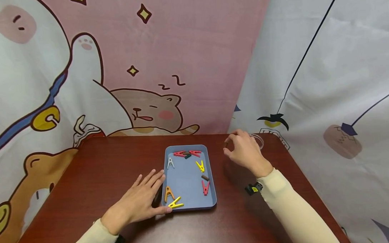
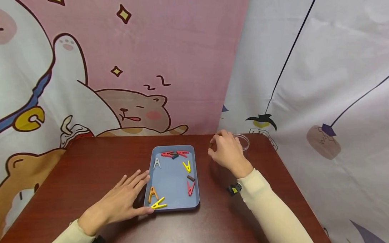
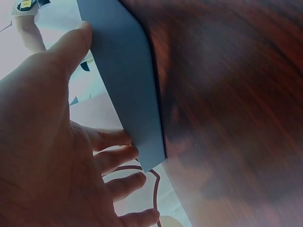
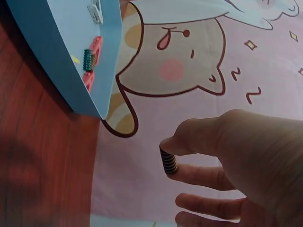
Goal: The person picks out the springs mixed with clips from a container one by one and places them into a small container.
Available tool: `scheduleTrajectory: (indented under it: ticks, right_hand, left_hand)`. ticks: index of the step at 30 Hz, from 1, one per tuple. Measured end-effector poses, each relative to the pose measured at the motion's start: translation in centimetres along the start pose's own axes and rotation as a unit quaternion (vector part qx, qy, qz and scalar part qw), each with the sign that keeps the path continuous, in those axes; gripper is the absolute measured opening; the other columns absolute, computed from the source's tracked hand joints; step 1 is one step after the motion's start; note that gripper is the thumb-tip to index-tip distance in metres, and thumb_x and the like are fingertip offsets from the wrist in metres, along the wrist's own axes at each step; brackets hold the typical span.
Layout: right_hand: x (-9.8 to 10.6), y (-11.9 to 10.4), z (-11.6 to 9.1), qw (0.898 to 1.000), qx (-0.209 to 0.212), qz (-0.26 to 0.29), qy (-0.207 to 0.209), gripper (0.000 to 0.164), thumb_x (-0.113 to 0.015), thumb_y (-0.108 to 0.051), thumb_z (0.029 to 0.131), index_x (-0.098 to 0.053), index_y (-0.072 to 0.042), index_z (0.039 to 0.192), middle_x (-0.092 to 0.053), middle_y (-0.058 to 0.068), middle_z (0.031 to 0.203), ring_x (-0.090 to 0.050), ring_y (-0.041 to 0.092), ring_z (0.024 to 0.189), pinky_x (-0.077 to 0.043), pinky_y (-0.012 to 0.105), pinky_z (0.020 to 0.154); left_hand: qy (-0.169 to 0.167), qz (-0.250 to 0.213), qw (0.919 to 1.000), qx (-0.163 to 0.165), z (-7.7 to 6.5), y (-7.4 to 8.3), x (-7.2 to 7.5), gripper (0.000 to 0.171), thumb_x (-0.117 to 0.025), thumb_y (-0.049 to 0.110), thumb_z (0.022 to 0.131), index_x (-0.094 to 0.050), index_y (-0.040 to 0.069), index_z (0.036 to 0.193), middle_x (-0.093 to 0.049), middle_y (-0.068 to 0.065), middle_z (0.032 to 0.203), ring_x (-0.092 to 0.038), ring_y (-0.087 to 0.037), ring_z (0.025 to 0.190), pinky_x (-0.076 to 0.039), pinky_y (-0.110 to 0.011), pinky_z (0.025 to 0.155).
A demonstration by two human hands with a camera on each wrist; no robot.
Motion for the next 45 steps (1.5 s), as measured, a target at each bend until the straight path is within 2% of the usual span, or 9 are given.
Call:
scheduleTrajectory:
  ticks: [6, 11, 14, 22, 29, 45]
  right_hand:
    - [1.3, 1.5, -0.2, 1.000, -0.016, 0.009, 0.016, 0.025, -0.087, -0.027, 0.102, -0.088, -0.008, 0.118, -0.075, 0.023, 0.138, -0.073, 0.048, 0.125, -0.064, 0.069, 0.098]
    - [2.2, 2.7, -0.4, 0.999, -0.028, 0.021, 0.033, 0.026, -0.086, -0.027, 0.102, -0.088, -0.008, 0.119, -0.076, 0.023, 0.132, -0.073, 0.041, 0.105, -0.064, 0.059, 0.082]
    - [2.7, 3.6, -0.4, 0.998, -0.034, 0.022, 0.044, 0.024, -0.087, -0.027, 0.101, -0.089, -0.009, 0.117, -0.076, 0.022, 0.129, -0.071, 0.038, 0.101, -0.061, 0.055, 0.076]
    - [3.2, 6.2, -0.9, 0.997, -0.059, 0.029, 0.044, 0.028, -0.086, -0.025, 0.102, -0.087, -0.007, 0.124, -0.074, 0.029, 0.141, -0.073, 0.053, 0.123, -0.062, 0.070, 0.091]
    - [2.8, 8.3, -1.1, 0.995, -0.088, 0.050, 0.023, 0.021, -0.082, -0.025, 0.104, -0.088, -0.012, 0.118, -0.072, 0.028, 0.146, -0.069, 0.055, 0.134, -0.057, 0.076, 0.103]
    - [1.9, 10.4, -0.9, 0.990, -0.124, 0.064, -0.009, 0.037, -0.081, -0.031, 0.107, -0.083, -0.003, 0.130, -0.063, 0.034, 0.154, -0.063, 0.061, 0.138, -0.055, 0.079, 0.106]
  left_hand:
    - [0.000, 0.000, 1.0000, 0.001, 0.1, 0.0, 0.0, 0.121, -0.071, 0.089, 0.098, -0.044, 0.005, 0.179, -0.036, -0.013, 0.192, -0.032, -0.046, 0.180, -0.030, -0.080, 0.139]
    - [-0.001, 0.002, 1.0000, 0.002, 0.1, 0.0, 0.1, 0.121, -0.071, 0.089, 0.097, -0.044, 0.005, 0.179, -0.036, -0.013, 0.192, -0.032, -0.045, 0.180, -0.030, -0.080, 0.139]
    - [-0.002, 0.002, 1.0000, 0.002, 0.1, 0.0, 0.0, 0.121, -0.071, 0.088, 0.098, -0.044, 0.005, 0.179, -0.036, -0.013, 0.192, -0.032, -0.045, 0.180, -0.029, -0.080, 0.139]
    - [-0.007, -0.002, 1.0000, 0.005, 0.1, -0.1, -0.1, 0.121, -0.071, 0.089, 0.097, -0.043, 0.004, 0.179, -0.035, -0.012, 0.193, -0.031, -0.046, 0.180, -0.029, -0.080, 0.139]
    - [-0.008, -0.005, 0.9999, 0.006, 0.0, -0.1, -0.1, 0.121, -0.072, 0.088, 0.098, -0.044, 0.004, 0.179, -0.035, -0.013, 0.193, -0.031, -0.046, 0.180, -0.028, -0.080, 0.140]
    - [-0.007, -0.009, 0.9999, 0.003, 0.1, 0.0, 0.0, 0.120, -0.073, 0.087, 0.098, -0.044, 0.004, 0.179, -0.035, -0.013, 0.193, -0.031, -0.046, 0.180, -0.028, -0.081, 0.140]
Point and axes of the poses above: each hand's wrist, its own z-axis towards the middle knuckle, its own x-axis out of the back of the hand, y = z × x, the point moved 9 cm from there along z, towards the middle knuckle
